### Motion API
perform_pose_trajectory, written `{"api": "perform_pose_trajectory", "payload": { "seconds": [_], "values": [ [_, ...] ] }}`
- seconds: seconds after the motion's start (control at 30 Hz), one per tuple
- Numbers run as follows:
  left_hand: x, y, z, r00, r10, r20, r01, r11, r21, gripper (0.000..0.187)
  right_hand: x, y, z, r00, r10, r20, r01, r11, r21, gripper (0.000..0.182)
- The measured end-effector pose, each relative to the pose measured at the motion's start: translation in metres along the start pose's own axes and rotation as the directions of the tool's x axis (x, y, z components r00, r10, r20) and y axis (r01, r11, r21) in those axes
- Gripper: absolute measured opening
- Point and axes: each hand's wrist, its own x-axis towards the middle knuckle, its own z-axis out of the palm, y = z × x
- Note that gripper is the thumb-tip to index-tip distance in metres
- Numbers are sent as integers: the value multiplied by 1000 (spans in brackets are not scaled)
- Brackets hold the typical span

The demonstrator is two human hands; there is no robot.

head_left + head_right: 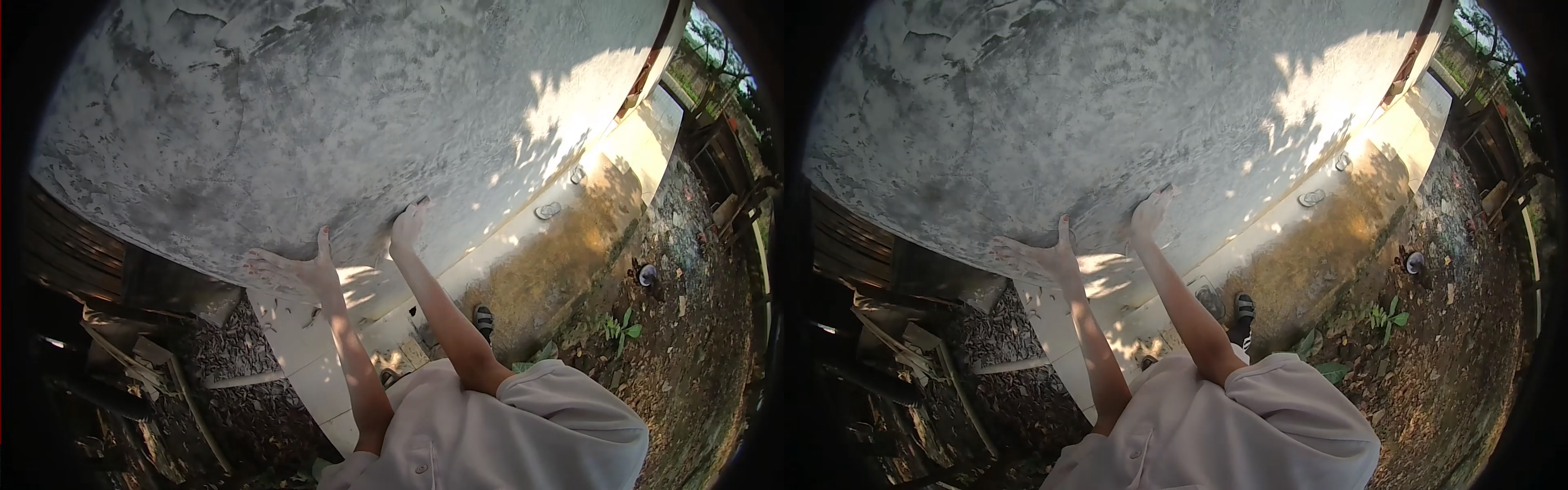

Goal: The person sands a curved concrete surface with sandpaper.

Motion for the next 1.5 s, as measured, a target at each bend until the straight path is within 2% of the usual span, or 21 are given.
{"api": "perform_pose_trajectory", "payload": {
  "seconds": [0.03,0.1,0.23,0.33,0.4,0.5,0.53,0.67,0.73,0.77,0.83,0.9,0.93,1.03,1.1,1.17,1.2,1.3,1.33,1.43,1.5],
  "values": [
    [1,-1,0,1000,0,-5,0,1000,-2,127,-6,-3,3,1000,-4,4,4,1000,3,58],
    [1,-5,3,995,88,-50,-87,996,6,126,-27,-13,6,987,-106,123,117,990,-82,57],
    [5,-5,12,992,95,-82,-95,995,5,127,-13,-18,9,976,-173,134,177,984,-16,58],
    [4,-7,11,995,68,-76,-68,998,3,127,16,-15,3,993,-89,75,92,995,-46,58],
    [6,-12,15,987,121,-106,-115,992,57,127,15,-18,3,989,-26,145,34,998,-55,59],
    [5,-8,14,993,78,-88,-75,997,35,127,0,-27,-4,969,79,235,-59,994,-92,60],
    [4,-7,13,994,77,-83,-74,997,35,127,-14,-23,3,965,-161,206,190,973,-128,60],
    [3,-7,13,992,98,-77,-99,995,-10,125,-18,-27,5,967,-108,229,136,984,-111,60],
    [5,-9,12,990,107,-88,-111,993,-43,125,18,8,4,995,-95,36,98,992,-85,62],
    [5,-8,13,993,89,-75,-93,994,-54,126,22,9,-1,995,-96,39,99,991,-86,62],
    [5,-7,12,996,73,-59,-77,995,-66,126,22,3,-9,990,74,123,-84,993,82,71],
    [5,-6,12,996,68,-65,-63,995,80,128,1,-7,0,986,36,162,-39,999,15,73],
    [4,-6,11,996,66,-55,-61,995,84,128,-14,-14,3,979,6,203,6,998,-58,74],
    [2,-6,12,993,97,-63,-96,995,27,128,-41,-29,10,973,-54,224,80,991,-109,73],
    [4,-6,11,988,127,-88,-119,988,98,128,-13,-7,11,983,-76,168,93,991,-94,69],
    [4,-8,12,988,117,-96,-112,992,55,127,27,24,4,1000,9,-7,-10,990,-144,62],
    [5,-8,14,989,108,-99,-108,994,6,126,31,22,-2,998,65,0,-65,995,-70,60],
    [5,-9,16,991,86,-102,-81,995,53,127,22,23,0,995,51,82,-50,999,-14,64],
    [4,-9,17,992,82,-94,-78,995,55,127,4,16,6,993,-2,115,18,991,-135,64],
    [2,-8,15,992,100,-77,-99,995,18,130,-16,-8,7,984,-64,168,79,994,-82,64],
    [4,-6,13,992,97,-87,-91,993,70,129,10,5,4,992,-74,101,83,993,-85,64]
  ]
}}
